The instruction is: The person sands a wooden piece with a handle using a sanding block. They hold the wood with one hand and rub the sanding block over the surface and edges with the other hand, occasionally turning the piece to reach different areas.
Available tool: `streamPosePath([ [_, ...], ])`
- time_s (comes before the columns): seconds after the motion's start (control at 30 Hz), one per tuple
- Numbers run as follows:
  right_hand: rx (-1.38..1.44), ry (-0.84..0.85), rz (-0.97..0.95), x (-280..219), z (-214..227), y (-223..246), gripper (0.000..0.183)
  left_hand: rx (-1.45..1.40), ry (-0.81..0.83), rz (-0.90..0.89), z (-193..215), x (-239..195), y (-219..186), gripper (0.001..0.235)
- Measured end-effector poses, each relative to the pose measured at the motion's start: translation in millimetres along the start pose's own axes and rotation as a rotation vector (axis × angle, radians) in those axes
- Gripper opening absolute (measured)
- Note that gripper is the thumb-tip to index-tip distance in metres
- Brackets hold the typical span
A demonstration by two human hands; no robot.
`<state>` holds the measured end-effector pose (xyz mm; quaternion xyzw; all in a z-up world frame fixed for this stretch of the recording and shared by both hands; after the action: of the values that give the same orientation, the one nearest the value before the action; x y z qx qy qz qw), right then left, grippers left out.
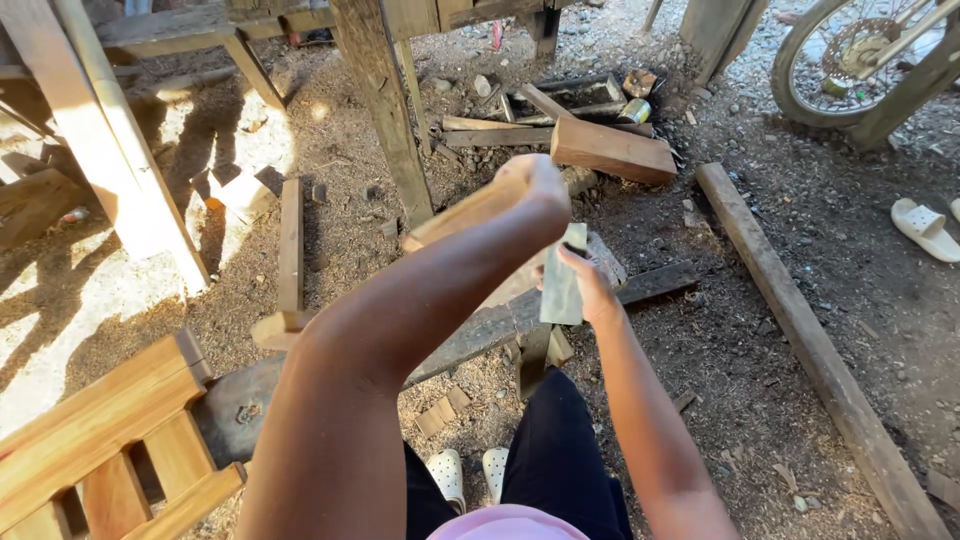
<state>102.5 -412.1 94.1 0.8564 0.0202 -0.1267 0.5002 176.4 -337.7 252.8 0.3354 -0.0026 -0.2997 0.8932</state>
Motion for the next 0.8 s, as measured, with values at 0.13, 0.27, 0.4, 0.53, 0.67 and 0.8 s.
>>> streamPosePath([
  [0.13,-0.021,-0.03,-0.076,8.2,15.9,-6.6,0.037,0.436,-0.342,-0.248,33.3,-33.8,-22.1,0.029],
  [0.27,-0.013,-0.097,-0.048,14.7,29.7,-21.8,0.036,0.667,-0.545,-0.412,42.8,-45.1,-10.3,0.039],
  [0.4,0.072,-0.086,-0.067,29.2,38.3,-43.2,0.039,0.582,-0.564,-0.452,22.9,-39.4,3.0,0.033],
  [0.53,0.183,-0.046,-0.052,40.3,43.9,-59.1,0.038,0.061,-0.638,-0.448,21.6,-41.6,20.8,0.023],
  [0.67,0.224,-0.052,-0.038,37.7,28.6,-46.5,0.036,-0.297,-0.811,-0.385,34.4,-85.4,58.0,0.084],
  [0.8,0.249,-0.063,0.033,56.1,37.5,-59.8,0.036,-0.712,-0.279,-0.02,-45.2,-103.8,118.4,0.125],
])
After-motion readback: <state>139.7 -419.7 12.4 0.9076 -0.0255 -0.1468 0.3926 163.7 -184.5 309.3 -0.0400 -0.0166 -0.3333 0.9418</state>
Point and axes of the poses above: each hand's wrist, its own x-axis towards the middle knuckle, its own z-axis out of the back of the hand, y = z × x, the point moved 5 cm from there along x, towards the middle knuckle, and after that the axes turned 10 degrees about -y, right-handed, at the moved point
